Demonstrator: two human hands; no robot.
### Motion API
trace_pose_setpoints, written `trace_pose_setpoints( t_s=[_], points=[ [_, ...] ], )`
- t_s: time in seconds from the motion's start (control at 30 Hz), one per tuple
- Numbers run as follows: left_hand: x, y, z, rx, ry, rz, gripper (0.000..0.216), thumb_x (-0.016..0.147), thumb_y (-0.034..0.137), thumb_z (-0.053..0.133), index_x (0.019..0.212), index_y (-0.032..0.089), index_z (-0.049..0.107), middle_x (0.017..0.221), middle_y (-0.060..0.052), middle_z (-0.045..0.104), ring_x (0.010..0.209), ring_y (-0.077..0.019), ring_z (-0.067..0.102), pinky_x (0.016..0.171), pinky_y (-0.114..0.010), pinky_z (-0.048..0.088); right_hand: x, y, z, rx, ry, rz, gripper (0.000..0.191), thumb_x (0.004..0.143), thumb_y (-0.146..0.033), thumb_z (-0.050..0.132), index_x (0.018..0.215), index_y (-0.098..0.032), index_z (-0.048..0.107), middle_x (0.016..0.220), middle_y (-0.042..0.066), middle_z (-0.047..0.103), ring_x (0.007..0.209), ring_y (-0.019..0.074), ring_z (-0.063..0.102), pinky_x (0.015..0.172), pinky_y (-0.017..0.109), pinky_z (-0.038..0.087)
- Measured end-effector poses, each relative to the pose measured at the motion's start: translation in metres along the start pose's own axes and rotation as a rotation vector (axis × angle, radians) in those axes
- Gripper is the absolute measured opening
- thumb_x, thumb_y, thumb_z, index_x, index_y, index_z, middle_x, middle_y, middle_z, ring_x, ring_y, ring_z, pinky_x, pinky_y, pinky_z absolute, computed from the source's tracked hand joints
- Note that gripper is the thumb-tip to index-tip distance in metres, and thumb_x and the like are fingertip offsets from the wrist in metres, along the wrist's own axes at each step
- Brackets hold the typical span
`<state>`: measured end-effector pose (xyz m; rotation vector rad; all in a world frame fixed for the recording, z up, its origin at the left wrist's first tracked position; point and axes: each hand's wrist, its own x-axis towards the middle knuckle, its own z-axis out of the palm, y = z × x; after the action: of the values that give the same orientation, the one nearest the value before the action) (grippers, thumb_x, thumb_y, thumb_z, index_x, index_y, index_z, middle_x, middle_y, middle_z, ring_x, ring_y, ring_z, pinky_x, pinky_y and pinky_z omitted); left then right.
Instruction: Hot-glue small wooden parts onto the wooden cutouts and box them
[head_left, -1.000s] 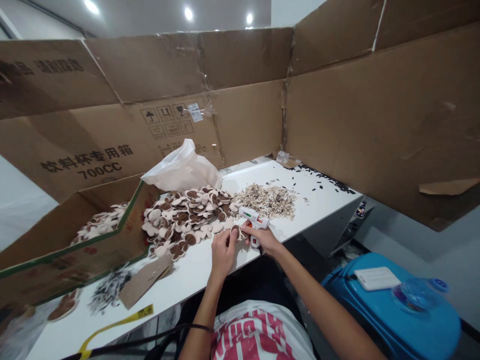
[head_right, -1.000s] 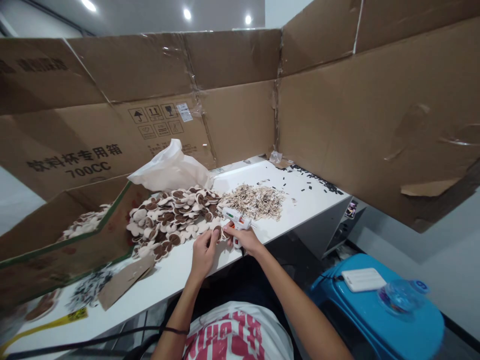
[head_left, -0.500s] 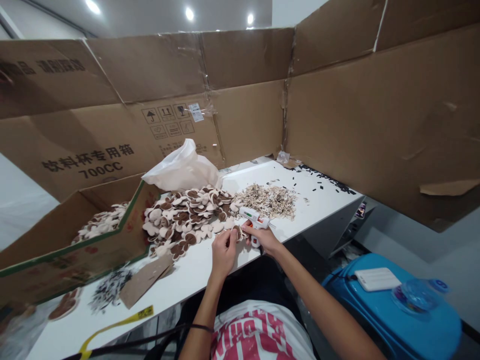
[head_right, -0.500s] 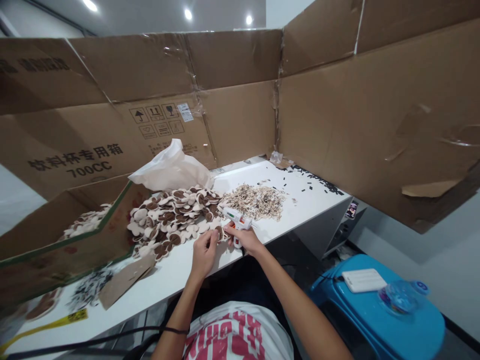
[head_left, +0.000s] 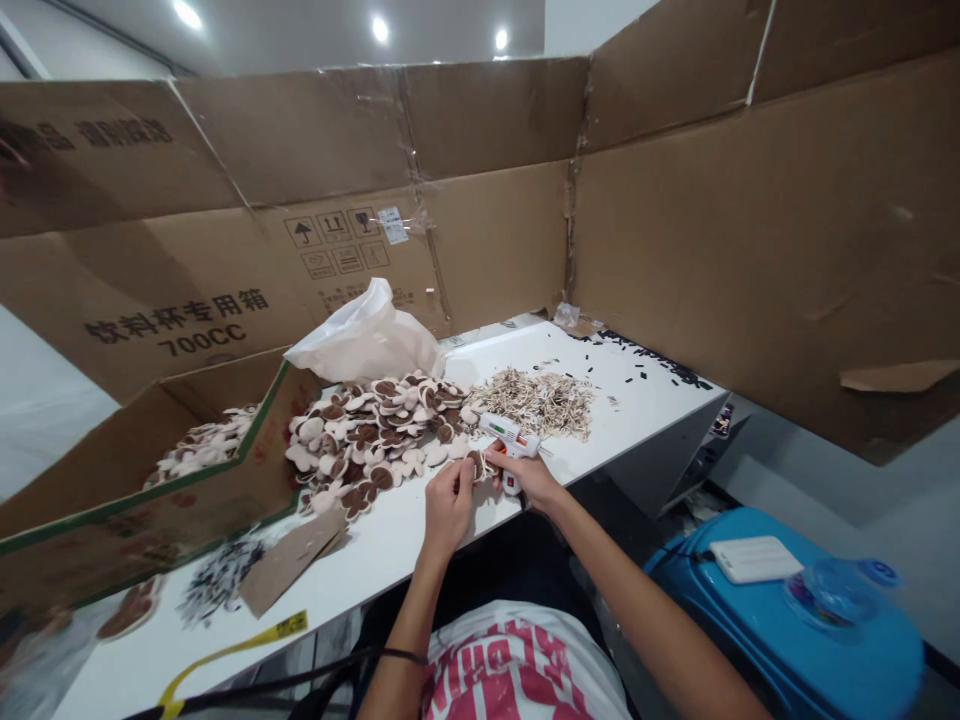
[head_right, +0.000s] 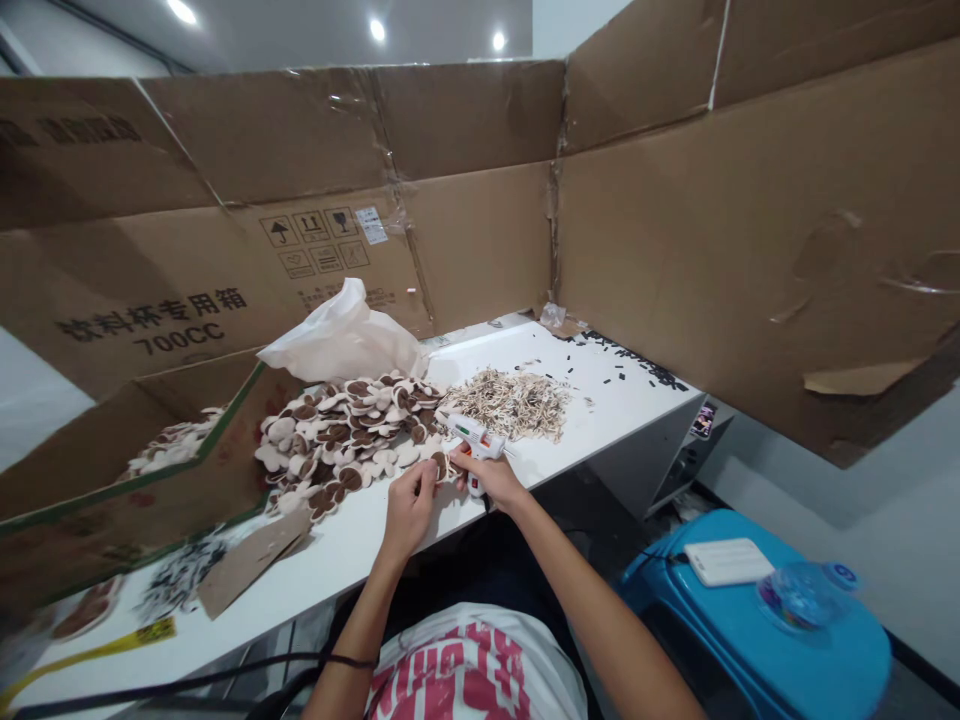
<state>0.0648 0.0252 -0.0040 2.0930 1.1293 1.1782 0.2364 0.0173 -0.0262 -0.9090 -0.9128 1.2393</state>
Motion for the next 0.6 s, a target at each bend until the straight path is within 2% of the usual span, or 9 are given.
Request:
trace_pose_setpoints(
  t_s=[0.2,0.43,0.6],
  points=[
    [-0.0022,-0.0051,0.0013,-0.096,0.024,-0.087,0.065,0.110,0.057,0.028,0.069,0.021,0.064,0.068,-0.004,0.067,0.068,-0.0190,0.062,0.068,-0.031,0.046,0.0023,0.0050,-0.0013,0.043,0.033,0.004,0.043,0.073,-0.056,0.091,0.082,-0.020,0.069,0.061,-0.002,0.065,0.049,0.0157,0.061,0.050,0.028,0.044],
    [-0.0019,-0.0019,-0.0003,-0.064,0.036,-0.078,0.063,0.110,0.055,0.028,0.067,0.021,0.059,0.065,-0.003,0.063,0.066,-0.0182,0.060,0.067,-0.031,0.044,0.0008,0.0016,0.0001,0.048,0.020,0.008,0.044,0.072,-0.056,0.092,0.082,-0.020,0.069,0.064,-0.001,0.066,0.050,0.0152,0.061,0.050,0.027,0.045],
    [-0.0003,0.0001,-0.0008,-0.001,-0.011,-0.016,0.052,0.107,0.053,0.041,0.068,0.021,0.053,0.066,0.000,0.059,0.065,-0.0166,0.055,0.065,-0.029,0.040,-0.0002,-0.0035,0.0022,0.029,0.015,0.000,0.045,0.070,-0.057,0.093,0.080,-0.020,0.068,0.064,-0.002,0.065,0.049,0.0148,0.062,0.049,0.026,0.045]
  ],
)
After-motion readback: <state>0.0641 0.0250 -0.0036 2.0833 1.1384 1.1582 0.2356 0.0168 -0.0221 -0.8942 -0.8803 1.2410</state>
